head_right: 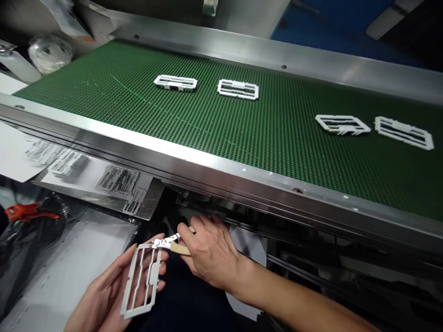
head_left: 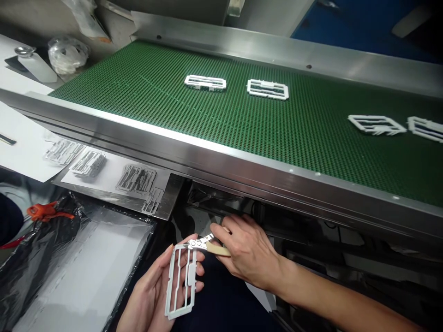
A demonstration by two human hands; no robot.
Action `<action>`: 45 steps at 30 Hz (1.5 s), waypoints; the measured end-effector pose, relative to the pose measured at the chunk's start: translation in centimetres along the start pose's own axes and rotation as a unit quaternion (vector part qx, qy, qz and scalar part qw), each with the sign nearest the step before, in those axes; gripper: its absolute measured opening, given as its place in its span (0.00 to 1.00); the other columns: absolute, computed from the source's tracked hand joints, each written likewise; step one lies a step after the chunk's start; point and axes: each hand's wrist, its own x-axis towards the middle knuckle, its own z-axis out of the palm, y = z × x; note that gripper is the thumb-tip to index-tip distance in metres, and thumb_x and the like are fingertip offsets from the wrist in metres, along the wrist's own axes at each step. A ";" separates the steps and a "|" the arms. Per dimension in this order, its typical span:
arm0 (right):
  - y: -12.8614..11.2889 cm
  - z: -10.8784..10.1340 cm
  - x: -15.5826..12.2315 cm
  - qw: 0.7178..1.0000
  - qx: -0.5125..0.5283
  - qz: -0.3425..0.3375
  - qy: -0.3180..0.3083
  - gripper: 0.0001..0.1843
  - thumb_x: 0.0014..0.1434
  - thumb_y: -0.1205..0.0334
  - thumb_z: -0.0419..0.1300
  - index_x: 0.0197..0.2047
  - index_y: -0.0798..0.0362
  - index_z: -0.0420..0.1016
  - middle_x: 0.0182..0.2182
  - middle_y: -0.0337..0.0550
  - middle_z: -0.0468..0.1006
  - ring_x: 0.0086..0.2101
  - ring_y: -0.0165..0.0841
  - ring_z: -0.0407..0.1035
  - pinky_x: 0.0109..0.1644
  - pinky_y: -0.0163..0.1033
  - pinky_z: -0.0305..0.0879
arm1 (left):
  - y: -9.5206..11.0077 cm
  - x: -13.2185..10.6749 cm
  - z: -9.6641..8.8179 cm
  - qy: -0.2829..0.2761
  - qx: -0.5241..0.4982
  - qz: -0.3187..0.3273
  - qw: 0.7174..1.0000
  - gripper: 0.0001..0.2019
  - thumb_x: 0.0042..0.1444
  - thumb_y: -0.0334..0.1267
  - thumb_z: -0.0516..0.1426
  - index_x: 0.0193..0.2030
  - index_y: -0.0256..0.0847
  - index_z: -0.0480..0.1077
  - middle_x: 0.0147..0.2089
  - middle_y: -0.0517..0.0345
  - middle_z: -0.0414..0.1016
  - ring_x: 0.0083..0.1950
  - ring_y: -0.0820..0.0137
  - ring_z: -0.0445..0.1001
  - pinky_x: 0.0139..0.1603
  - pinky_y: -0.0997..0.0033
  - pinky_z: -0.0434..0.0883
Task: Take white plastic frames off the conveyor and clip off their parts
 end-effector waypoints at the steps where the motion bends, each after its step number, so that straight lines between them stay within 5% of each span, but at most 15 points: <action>1: 0.0 0.0 -0.1 1.000 -0.006 -0.002 0.006 0.04 0.63 0.60 0.53 0.39 0.50 0.67 0.30 0.39 0.68 0.33 0.35 0.63 0.40 0.41 0.56 | 0.0 0.0 -0.1 -0.001 -0.003 0.000 1.000 0.17 0.64 0.36 0.48 0.54 0.35 0.73 0.44 0.43 0.80 0.44 0.58 0.78 0.48 0.57 0.74; 29: 0.2 -0.1 0.4 0.998 -0.034 -0.041 0.025 0.05 0.62 0.61 0.52 0.35 0.50 0.67 0.27 0.38 0.67 0.28 0.33 0.59 0.34 0.40 0.50 | 0.1 -0.4 0.1 0.017 0.011 0.012 1.000 0.16 0.63 0.32 0.48 0.53 0.32 0.72 0.42 0.43 0.81 0.42 0.58 0.79 0.45 0.57 0.76; 37: 0.1 0.4 0.4 0.992 0.098 0.070 -0.024 0.05 0.61 0.60 0.54 0.34 0.49 0.66 0.25 0.35 0.69 0.25 0.31 0.64 0.27 0.37 0.49 | 0.2 -0.1 -0.2 0.012 -0.009 0.029 0.999 0.16 0.64 0.36 0.48 0.49 0.35 0.75 0.44 0.41 0.80 0.44 0.57 0.79 0.49 0.50 0.74; 41: -0.8 0.3 -0.1 0.980 0.152 0.124 -0.042 0.04 0.62 0.59 0.54 0.39 0.49 0.66 0.30 0.36 0.72 0.30 0.31 0.67 0.33 0.36 0.57 | -0.1 0.9 -1.1 0.005 -0.045 0.059 0.997 0.16 0.62 0.36 0.50 0.55 0.39 0.71 0.44 0.43 0.79 0.45 0.58 0.78 0.51 0.47 0.72; 45: -2.6 0.2 -0.9 0.951 0.242 0.172 -0.091 0.08 0.62 0.54 0.54 0.41 0.47 0.66 0.36 0.39 0.72 0.37 0.37 0.66 0.42 0.42 0.60 | -0.3 1.8 -1.5 0.008 -0.064 0.092 0.994 0.14 0.61 0.35 0.52 0.52 0.40 0.71 0.42 0.49 0.78 0.45 0.62 0.76 0.48 0.54 0.74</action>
